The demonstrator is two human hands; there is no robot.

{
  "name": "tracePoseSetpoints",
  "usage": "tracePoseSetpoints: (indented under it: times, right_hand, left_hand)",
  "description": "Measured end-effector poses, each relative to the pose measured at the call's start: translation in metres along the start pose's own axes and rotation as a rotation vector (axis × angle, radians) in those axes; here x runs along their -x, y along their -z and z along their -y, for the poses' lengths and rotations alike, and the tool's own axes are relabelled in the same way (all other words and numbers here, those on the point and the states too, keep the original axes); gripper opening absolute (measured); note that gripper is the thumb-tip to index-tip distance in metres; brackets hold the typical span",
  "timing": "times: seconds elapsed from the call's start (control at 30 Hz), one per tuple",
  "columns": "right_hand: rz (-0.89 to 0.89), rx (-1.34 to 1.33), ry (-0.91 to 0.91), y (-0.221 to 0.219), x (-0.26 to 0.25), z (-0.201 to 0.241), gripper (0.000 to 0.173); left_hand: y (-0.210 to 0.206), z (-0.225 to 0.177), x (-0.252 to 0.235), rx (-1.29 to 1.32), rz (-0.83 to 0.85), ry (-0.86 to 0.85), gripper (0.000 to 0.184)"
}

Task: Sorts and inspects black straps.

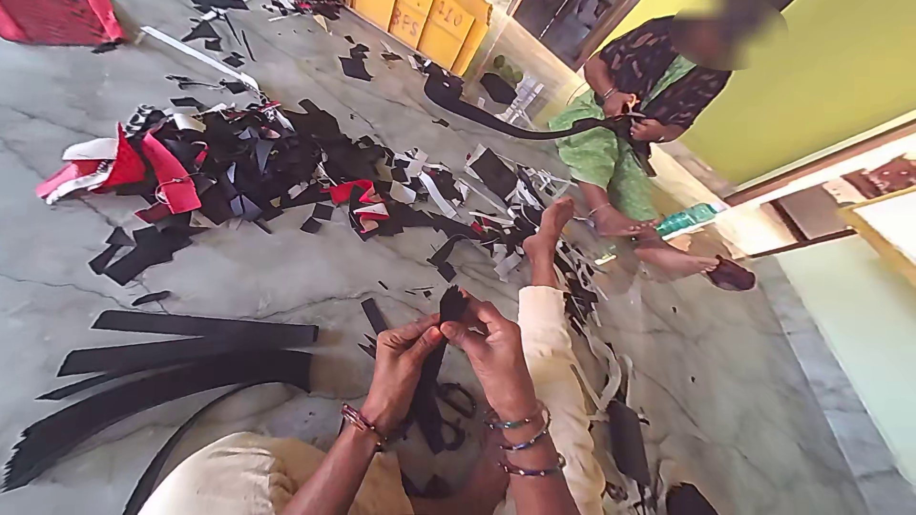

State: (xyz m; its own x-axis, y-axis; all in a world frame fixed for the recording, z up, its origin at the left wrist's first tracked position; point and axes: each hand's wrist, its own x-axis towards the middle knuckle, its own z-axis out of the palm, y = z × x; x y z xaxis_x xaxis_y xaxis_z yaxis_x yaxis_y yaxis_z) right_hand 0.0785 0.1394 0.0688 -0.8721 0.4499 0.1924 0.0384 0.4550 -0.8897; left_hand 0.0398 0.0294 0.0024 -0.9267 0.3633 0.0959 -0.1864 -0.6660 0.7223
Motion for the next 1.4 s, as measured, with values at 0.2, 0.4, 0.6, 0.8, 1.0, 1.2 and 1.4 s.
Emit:
tracePoseSetpoints:
  times: [0.2, 0.4, 0.6, 0.8, 1.0, 1.2, 1.4]
  right_hand:
    - [0.027, 0.011, 0.08, -0.002, 0.003, 0.0, 0.022]
    - [0.01, 0.054, 0.115, -0.007, 0.007, 0.003, 0.022]
    - [0.024, 0.118, 0.124, -0.002, 0.004, 0.002, 0.026]
    - [-0.015, 0.122, 0.111, -0.004, 0.004, 0.001, 0.023]
    - [0.015, 0.163, 0.22, -0.012, 0.003, -0.003, 0.073]
    - [-0.007, 0.254, 0.422, -0.012, 0.0, -0.009, 0.047]
    - [-0.004, 0.403, 0.419, -0.013, -0.001, -0.009, 0.054]
  left_hand:
    - [0.0, -0.005, -0.002, 0.029, -0.037, 0.074, 0.026]
    - [0.002, -0.002, -0.002, -0.108, 0.029, -0.008, 0.026]
    - [0.001, -0.005, 0.002, -0.292, 0.17, -0.034, 0.034]
    - [-0.003, 0.0, 0.005, -0.582, 0.242, -0.149, 0.046]
    - [-0.009, 0.007, 0.005, -0.623, 0.064, -0.219, 0.035]
    - [-0.008, 0.007, 0.006, -0.58, 0.111, -0.202, 0.036]
    - [-0.008, 0.007, 0.007, -0.569, 0.116, -0.165, 0.036]
